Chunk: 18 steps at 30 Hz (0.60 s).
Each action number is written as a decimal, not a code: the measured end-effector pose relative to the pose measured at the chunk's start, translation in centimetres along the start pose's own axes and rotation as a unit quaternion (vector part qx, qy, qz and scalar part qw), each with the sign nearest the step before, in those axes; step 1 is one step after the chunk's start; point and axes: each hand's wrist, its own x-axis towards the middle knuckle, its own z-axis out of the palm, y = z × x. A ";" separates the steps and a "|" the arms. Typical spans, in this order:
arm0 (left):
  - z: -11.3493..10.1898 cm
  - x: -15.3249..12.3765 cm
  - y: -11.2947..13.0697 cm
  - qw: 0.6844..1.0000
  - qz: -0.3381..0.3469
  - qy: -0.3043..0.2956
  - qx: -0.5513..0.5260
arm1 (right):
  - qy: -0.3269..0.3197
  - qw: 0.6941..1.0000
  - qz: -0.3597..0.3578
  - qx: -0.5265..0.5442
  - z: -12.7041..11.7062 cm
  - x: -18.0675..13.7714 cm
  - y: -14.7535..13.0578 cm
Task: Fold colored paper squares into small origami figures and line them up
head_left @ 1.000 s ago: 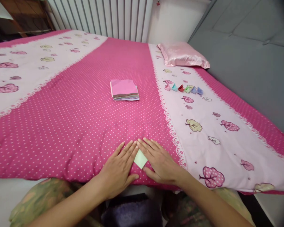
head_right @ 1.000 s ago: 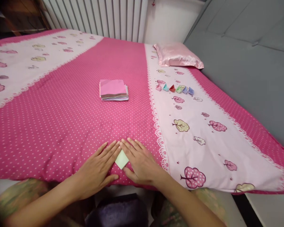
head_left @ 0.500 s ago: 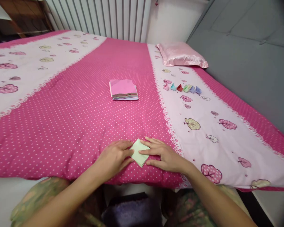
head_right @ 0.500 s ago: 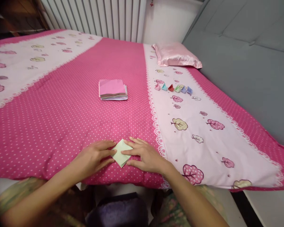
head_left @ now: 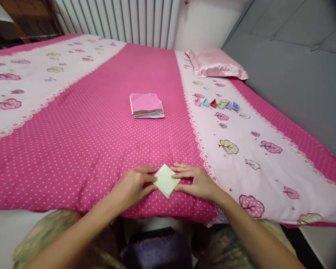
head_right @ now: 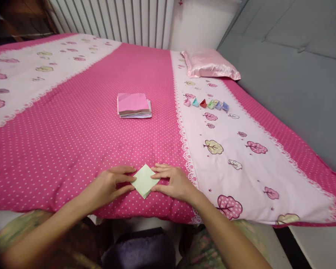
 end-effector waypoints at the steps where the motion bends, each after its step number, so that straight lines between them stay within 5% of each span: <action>1: 0.0 0.0 0.0 1.000 -0.002 -0.005 0.001 | 0.001 1.000 0.004 0.002 0.0 0.0 0.0; 18: -0.5 0.1 0.2 0.999 -0.003 -0.032 0.010 | 0.002 1.000 0.010 0.018 -0.1 -0.1 0.4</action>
